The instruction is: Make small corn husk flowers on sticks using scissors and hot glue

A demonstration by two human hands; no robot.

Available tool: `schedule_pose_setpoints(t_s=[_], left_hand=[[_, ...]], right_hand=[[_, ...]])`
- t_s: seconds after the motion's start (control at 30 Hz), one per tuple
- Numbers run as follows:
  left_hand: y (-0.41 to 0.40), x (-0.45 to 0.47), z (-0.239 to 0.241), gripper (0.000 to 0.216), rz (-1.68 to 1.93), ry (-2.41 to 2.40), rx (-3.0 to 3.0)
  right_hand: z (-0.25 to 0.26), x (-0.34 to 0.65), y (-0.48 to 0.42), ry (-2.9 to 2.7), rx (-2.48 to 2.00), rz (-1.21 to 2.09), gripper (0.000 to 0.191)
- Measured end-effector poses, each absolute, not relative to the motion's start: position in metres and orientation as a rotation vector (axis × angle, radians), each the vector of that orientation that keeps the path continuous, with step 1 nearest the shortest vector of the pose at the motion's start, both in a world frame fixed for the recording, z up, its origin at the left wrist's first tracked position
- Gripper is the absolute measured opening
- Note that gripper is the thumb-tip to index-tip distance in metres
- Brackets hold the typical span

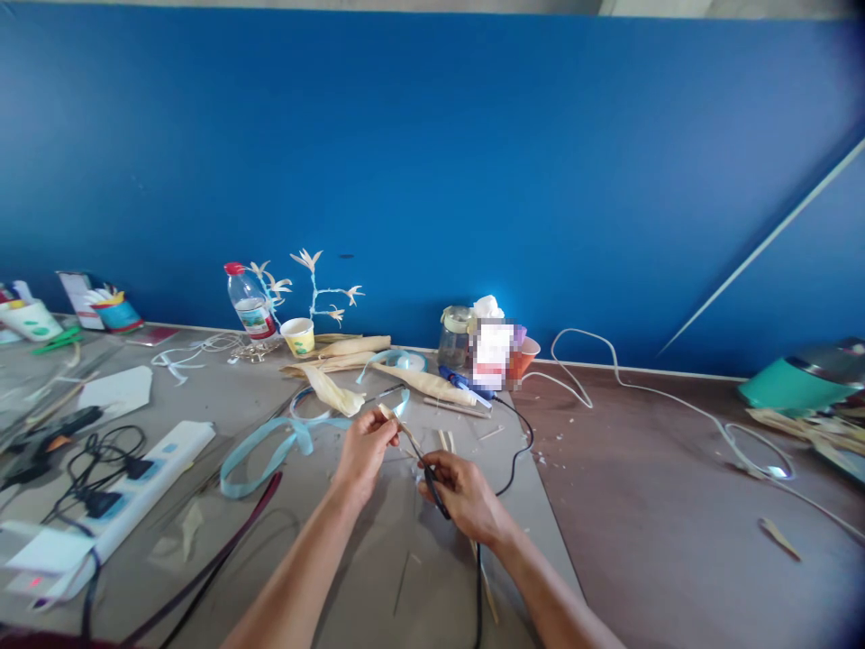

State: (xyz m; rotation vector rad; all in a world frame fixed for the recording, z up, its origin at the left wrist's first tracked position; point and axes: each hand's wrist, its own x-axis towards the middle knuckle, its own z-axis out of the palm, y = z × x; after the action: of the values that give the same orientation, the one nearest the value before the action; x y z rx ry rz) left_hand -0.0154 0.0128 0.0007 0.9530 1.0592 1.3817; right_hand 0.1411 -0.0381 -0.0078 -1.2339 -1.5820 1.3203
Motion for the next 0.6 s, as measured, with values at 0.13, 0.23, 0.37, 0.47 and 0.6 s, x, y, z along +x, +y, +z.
schedule_pose_setpoints(t_s=[0.13,0.23,0.37,0.47,0.6], left_hand=[[0.012,-0.017,0.005,0.010,1.371,1.082,0.989],[0.012,-0.019,0.008,0.011,1.348,1.096,1.014],[0.011,-0.023,0.012,0.012,1.301,1.107,1.064],[0.010,-0.024,0.014,0.016,1.289,1.145,1.105],[0.010,-0.024,0.014,0.027,1.329,1.227,1.192]], right_hand=[[-0.010,0.141,-0.037,-1.593,-1.239,1.318,0.018],[-0.010,0.142,-0.037,-1.605,-1.241,1.319,0.018],[-0.010,0.142,-0.037,-1.622,-1.238,1.314,0.018],[-0.009,0.143,-0.037,-1.624,-1.241,1.311,0.018],[-0.009,0.143,-0.037,-1.630,-1.234,1.294,0.018]])
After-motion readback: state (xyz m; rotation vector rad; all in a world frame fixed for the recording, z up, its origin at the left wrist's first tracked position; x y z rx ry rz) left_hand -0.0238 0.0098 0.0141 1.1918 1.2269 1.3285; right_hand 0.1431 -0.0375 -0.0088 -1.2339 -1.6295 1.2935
